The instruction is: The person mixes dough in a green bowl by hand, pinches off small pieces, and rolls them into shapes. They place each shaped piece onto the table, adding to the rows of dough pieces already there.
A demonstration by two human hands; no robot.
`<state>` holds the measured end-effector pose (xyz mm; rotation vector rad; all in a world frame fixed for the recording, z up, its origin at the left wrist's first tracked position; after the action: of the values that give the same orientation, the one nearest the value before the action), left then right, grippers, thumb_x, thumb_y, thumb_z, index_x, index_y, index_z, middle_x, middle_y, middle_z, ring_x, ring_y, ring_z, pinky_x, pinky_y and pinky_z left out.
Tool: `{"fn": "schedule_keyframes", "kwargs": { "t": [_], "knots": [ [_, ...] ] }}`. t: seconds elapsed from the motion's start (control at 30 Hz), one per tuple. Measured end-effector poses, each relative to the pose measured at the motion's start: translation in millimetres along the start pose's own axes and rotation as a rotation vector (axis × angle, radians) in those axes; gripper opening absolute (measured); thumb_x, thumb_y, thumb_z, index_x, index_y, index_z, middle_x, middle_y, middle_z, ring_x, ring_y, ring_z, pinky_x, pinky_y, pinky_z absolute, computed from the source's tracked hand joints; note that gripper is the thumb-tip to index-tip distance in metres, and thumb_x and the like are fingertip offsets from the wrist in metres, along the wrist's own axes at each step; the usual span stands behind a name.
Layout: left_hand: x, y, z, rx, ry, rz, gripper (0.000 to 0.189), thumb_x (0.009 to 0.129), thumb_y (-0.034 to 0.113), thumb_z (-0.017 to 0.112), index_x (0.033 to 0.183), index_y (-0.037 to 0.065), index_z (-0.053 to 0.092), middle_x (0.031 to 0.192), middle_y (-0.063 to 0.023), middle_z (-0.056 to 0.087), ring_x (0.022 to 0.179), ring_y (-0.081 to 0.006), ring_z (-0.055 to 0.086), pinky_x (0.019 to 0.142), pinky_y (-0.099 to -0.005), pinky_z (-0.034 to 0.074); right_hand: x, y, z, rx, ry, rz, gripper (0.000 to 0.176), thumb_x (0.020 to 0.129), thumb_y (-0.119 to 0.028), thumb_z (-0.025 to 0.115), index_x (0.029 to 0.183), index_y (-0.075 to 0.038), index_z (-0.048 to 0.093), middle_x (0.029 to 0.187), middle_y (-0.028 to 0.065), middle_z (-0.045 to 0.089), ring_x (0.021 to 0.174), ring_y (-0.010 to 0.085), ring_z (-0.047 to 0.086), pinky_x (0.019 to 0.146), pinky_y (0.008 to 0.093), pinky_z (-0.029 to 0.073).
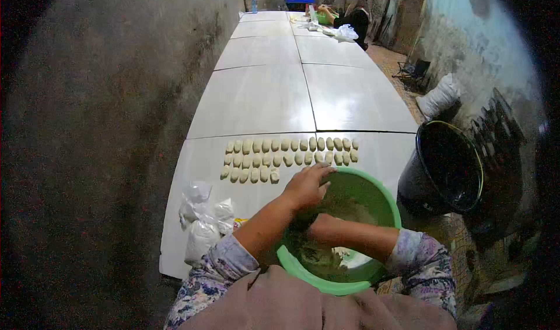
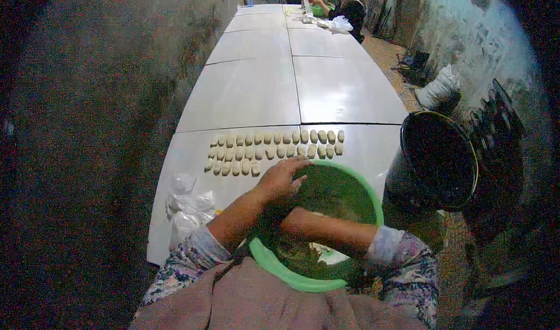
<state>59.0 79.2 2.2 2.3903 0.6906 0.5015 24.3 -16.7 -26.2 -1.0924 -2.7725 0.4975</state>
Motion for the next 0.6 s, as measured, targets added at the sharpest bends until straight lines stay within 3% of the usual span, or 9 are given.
{"fn": "schedule_keyframes", "kwargs": {
  "t": [0.07, 0.2, 0.27, 0.3, 0.37, 0.43, 0.5, 0.6],
  "knots": [
    [2, -5, 5, -0.004, 0.009, 0.024, 0.039, 0.081, 0.017, 0.056, 0.12, 0.015, 0.052, 0.129, -0.012, 0.044, 0.116, -0.0305, 0.044, 0.097, -0.0402, 0.037, -1, 5, 22, -0.037, -0.347, 0.101, 0.018, 0.073, -0.012, 0.058, 0.087, -0.003, 0.063, 0.083, 0.017, 0.063, 0.074, 0.0335, 0.062, 0.064, 0.0417, 0.05],
    [1, -2, 2, -0.033, 0.004, 0.013, 0.037, 0.081, 0.019, 0.057, 0.118, 0.015, 0.053, 0.127, -0.0116, 0.045, 0.115, -0.0308, 0.045, 0.096, -0.0405, 0.037, -11, 17, 38, -0.087, -0.333, 0.114, 0.016, 0.073, -0.011, 0.057, 0.085, -0.002, 0.063, 0.079, 0.0164, 0.062, 0.071, 0.0335, 0.061, 0.063, 0.0432, 0.049],
    [-1, 2, -2, -0.008, 0.006, 0.027, 0.037, 0.082, 0.02, 0.057, 0.119, 0.015, 0.052, 0.127, -0.011, 0.045, 0.115, -0.0308, 0.045, 0.096, -0.0407, 0.038, -20, 28, 18, 0.206, -0.409, 0.361, 0.015, 0.074, -0.011, 0.057, 0.084, -0.001, 0.062, 0.077, 0.0169, 0.062, 0.068, 0.0331, 0.06, 0.064, 0.043, 0.048],
    [-2, 3, -3, 0.015, 0.005, 0.039, 0.038, 0.083, 0.022, 0.057, 0.12, 0.016, 0.051, 0.128, -0.0105, 0.045, 0.115, -0.0307, 0.046, 0.097, -0.0409, 0.038, -23, 31, 14, 0.202, -0.412, 0.357, 0.015, 0.074, -0.011, 0.057, 0.084, -0.001, 0.062, 0.077, 0.0169, 0.062, 0.068, 0.0331, 0.06, 0.064, 0.043, 0.048],
    [0, 0, -2, 0.005, 0.01, 0.053, 0.038, 0.083, 0.023, 0.057, 0.12, 0.016, 0.051, 0.128, -0.0103, 0.045, 0.115, -0.0307, 0.045, 0.097, -0.0408, 0.038, -22, 31, -10, 0.298, -0.204, 0.262, 0.015, 0.075, -0.011, 0.056, 0.085, -0.001, 0.062, 0.079, 0.0176, 0.062, 0.07, 0.0326, 0.059, 0.067, 0.042, 0.047],
    [1, 0, 1, 0.005, -0.011, 0.077, 0.039, 0.082, 0.024, 0.058, 0.119, 0.016, 0.052, 0.128, -0.0111, 0.045, 0.115, -0.0311, 0.045, 0.096, -0.0409, 0.038, -21, 24, -35, 0.246, -0.287, 0.382, 0.016, 0.076, -0.01, 0.057, 0.088, -0.001, 0.062, 0.083, 0.0178, 0.062, 0.075, 0.0318, 0.059, 0.07, 0.0409, 0.046],
    [2, -4, 2, -0.011, -0.012, 0.07, 0.038, 0.082, 0.025, 0.058, 0.119, 0.016, 0.052, 0.127, -0.0116, 0.045, 0.115, -0.0313, 0.045, 0.096, -0.0409, 0.039, -21, 26, -46, 0.41, -0.141, 0.361, 0.016, 0.075, -0.01, 0.057, 0.088, -0.001, 0.061, 0.083, 0.0176, 0.061, 0.077, 0.0319, 0.059, 0.069, 0.0415, 0.046],
    [3, -5, 3, -0.04, -0.011, 0.08, 0.037, 0.082, 0.027, 0.058, 0.117, 0.016, 0.053, 0.126, -0.0128, 0.046, 0.114, -0.0319, 0.046, 0.095, -0.0412, 0.039, -28, 27, -56, 0.347, -0.051, 0.321, 0.016, 0.073, -0.008, 0.056, 0.088, -0.001, 0.06, 0.082, 0.0176, 0.061, 0.078, 0.0329, 0.059, 0.068, 0.0422, 0.045]
  ]
}}
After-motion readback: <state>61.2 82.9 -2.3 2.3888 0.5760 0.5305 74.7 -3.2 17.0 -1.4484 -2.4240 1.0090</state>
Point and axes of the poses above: each hand's wrist, its own x-axis towards the middle knuckle, its own z-axis out of the palm, y = z × x, the point moved 8 cm from there along x, towards the middle knuckle
